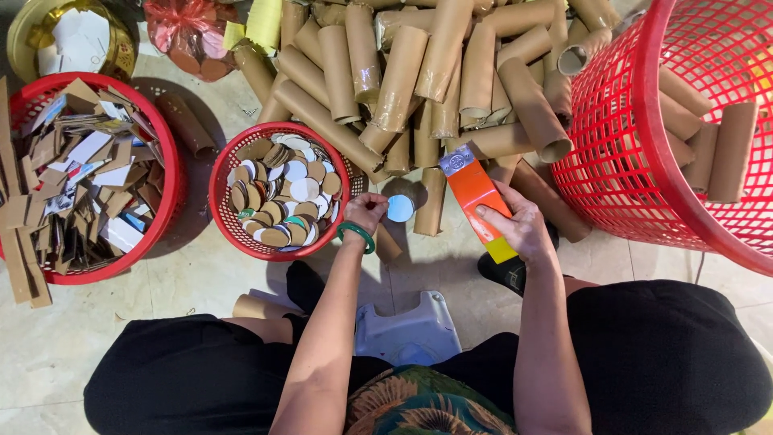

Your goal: The recorder is assembling cardboard tubes by taping a base onto them and filling them with circular cardboard pieces.

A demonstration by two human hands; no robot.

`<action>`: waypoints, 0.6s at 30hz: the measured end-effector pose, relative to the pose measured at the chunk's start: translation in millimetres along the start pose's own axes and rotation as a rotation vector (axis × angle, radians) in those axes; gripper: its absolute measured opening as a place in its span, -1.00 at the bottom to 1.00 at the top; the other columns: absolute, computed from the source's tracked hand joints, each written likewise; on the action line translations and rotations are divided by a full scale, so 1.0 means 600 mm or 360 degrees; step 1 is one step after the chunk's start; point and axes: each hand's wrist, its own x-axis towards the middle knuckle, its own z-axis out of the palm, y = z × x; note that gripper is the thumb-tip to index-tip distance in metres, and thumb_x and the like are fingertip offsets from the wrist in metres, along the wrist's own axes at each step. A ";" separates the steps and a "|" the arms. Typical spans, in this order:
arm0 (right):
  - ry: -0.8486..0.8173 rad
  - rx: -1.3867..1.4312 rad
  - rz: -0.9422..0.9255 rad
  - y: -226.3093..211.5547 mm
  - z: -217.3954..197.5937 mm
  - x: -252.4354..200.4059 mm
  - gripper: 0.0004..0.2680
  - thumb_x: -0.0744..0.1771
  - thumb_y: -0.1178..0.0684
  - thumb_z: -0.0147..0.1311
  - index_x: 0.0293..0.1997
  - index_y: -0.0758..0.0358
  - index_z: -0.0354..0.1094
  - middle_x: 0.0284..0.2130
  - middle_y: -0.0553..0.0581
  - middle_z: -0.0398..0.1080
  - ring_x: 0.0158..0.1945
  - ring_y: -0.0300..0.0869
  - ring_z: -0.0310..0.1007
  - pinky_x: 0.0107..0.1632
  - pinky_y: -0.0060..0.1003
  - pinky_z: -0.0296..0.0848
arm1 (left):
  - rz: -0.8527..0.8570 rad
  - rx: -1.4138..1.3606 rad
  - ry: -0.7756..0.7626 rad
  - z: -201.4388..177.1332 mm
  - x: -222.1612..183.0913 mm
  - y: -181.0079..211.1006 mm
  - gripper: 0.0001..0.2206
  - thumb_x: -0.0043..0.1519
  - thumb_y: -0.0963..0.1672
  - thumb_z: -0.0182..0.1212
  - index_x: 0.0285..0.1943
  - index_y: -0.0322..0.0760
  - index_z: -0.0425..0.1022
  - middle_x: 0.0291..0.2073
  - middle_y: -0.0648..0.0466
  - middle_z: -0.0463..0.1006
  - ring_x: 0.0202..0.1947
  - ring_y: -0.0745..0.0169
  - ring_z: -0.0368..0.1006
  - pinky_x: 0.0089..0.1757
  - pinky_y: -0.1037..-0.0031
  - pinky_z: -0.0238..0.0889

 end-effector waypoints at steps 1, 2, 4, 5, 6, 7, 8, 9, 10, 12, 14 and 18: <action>0.0003 -0.0001 0.0001 -0.006 0.000 -0.003 -0.55 0.28 0.09 0.28 0.31 0.37 0.30 -0.03 0.09 0.52 -0.03 -0.31 0.48 0.04 -0.37 0.47 | 0.0000 0.0000 -0.0003 0.001 0.001 -0.002 -0.89 0.17 -0.21 0.36 -0.16 -0.35 0.67 -0.38 0.04 0.68 -0.43 0.36 0.55 -0.31 0.53 0.45; 0.0004 -0.0011 0.0020 -0.012 0.001 -0.006 -0.56 0.28 0.09 0.28 0.31 0.36 0.31 -0.04 0.09 0.53 -0.04 -0.31 0.48 0.03 -0.38 0.47 | 0.0082 0.0110 0.0051 0.002 0.001 -0.005 -0.87 0.15 -0.20 0.39 -0.16 -0.35 0.67 -0.35 0.05 0.69 -0.37 0.36 0.56 -0.26 0.54 0.44; 0.0005 -0.0022 0.0038 -0.023 -0.001 -0.012 -0.56 0.28 0.09 0.28 0.31 0.36 0.31 -0.05 0.10 0.53 -0.04 -0.31 0.49 0.03 -0.38 0.48 | 0.0165 0.0219 0.0107 0.006 0.005 -0.013 -0.86 0.13 -0.20 0.42 -0.16 -0.34 0.67 -0.32 0.05 0.69 -0.32 0.37 0.58 -0.20 0.55 0.44; -0.0087 0.0048 0.0011 -0.029 -0.004 -0.015 -0.55 0.28 0.12 0.27 0.32 0.37 0.31 -0.04 0.10 0.53 -0.03 -0.31 0.49 0.04 -0.39 0.48 | 0.0223 0.0165 0.0200 0.010 0.008 -0.019 -0.85 0.16 -0.16 0.39 -0.13 -0.31 0.67 -0.29 0.04 0.69 -0.30 0.34 0.58 -0.18 0.53 0.49; -0.0179 0.0117 -0.0013 -0.035 -0.007 -0.019 -0.55 0.28 0.14 0.26 0.33 0.38 0.30 -0.03 0.10 0.53 -0.02 -0.31 0.50 0.06 -0.39 0.48 | 0.0279 0.0109 0.0292 0.014 0.009 -0.025 -0.84 0.19 -0.13 0.36 -0.11 -0.27 0.66 -0.25 0.03 0.68 -0.28 0.32 0.59 -0.17 0.51 0.54; -0.0180 0.0116 -0.0014 -0.046 -0.009 -0.024 -0.55 0.28 0.14 0.26 0.33 0.38 0.30 -0.03 0.10 0.53 -0.02 -0.31 0.50 0.06 -0.39 0.48 | 0.0279 0.0108 0.0293 0.012 0.008 -0.019 -0.84 0.19 -0.13 0.36 -0.11 -0.27 0.66 -0.25 0.03 0.68 -0.28 0.32 0.59 -0.17 0.51 0.54; -0.0321 0.0137 0.0039 -0.058 -0.011 -0.028 -0.53 0.25 0.16 0.26 0.33 0.38 0.30 -0.04 0.11 0.53 -0.04 -0.30 0.50 0.04 -0.38 0.48 | 0.0355 -0.0063 0.0240 0.009 0.006 -0.012 -0.81 0.22 -0.10 0.35 -0.07 -0.29 0.65 -0.24 0.02 0.68 -0.26 0.29 0.59 -0.16 0.47 0.52; -0.0462 0.0157 0.0092 -0.069 -0.014 -0.032 -0.51 0.23 0.17 0.27 0.34 0.38 0.30 -0.05 0.11 0.53 -0.05 -0.28 0.50 0.02 -0.36 0.48 | 0.0431 -0.0233 0.0186 0.007 0.005 -0.005 -0.76 0.25 -0.07 0.34 -0.03 -0.31 0.64 -0.23 0.01 0.69 -0.23 0.26 0.59 -0.15 0.43 0.50; -0.0465 0.0156 0.0094 -0.071 -0.012 -0.033 -0.51 0.23 0.17 0.27 0.34 0.38 0.30 -0.05 0.11 0.53 -0.05 -0.28 0.50 0.02 -0.36 0.48 | 0.0429 -0.0234 0.0188 -0.004 -0.009 0.028 -0.76 0.25 -0.07 0.34 -0.03 -0.31 0.64 -0.23 0.01 0.69 -0.23 0.26 0.59 -0.15 0.43 0.50; -0.0702 -0.0064 0.0026 -0.075 -0.008 -0.035 -0.48 0.20 0.18 0.30 0.34 0.38 0.29 -0.03 0.12 0.55 -0.01 -0.28 0.48 0.08 -0.36 0.45 | -0.0476 -0.1070 -0.0694 -0.029 -0.036 0.095 -0.64 0.32 0.05 0.08 0.07 -0.22 0.58 -0.20 0.15 0.69 -0.19 0.38 0.61 -0.15 0.51 0.48; -0.0760 -0.0001 0.0030 -0.070 -0.003 -0.033 -0.47 0.20 0.17 0.31 0.33 0.39 0.29 -0.01 0.12 0.54 0.01 -0.28 0.48 0.10 -0.35 0.44 | -0.0471 -0.1140 -0.0836 -0.037 -0.043 0.101 -0.66 0.30 -0.01 0.09 0.08 -0.28 0.55 -0.22 0.13 0.70 -0.21 0.33 0.61 -0.15 0.49 0.49; -0.0836 -0.0023 0.0054 -0.063 0.005 -0.033 -0.47 0.20 0.15 0.32 0.33 0.38 0.29 0.01 0.11 0.54 0.03 -0.29 0.47 0.12 -0.35 0.43 | -0.0121 -0.1131 -0.0890 0.002 0.029 -0.045 -0.71 0.38 -0.07 0.22 0.09 -0.43 0.56 -0.34 0.12 0.63 -0.46 0.41 0.42 -0.44 0.60 0.19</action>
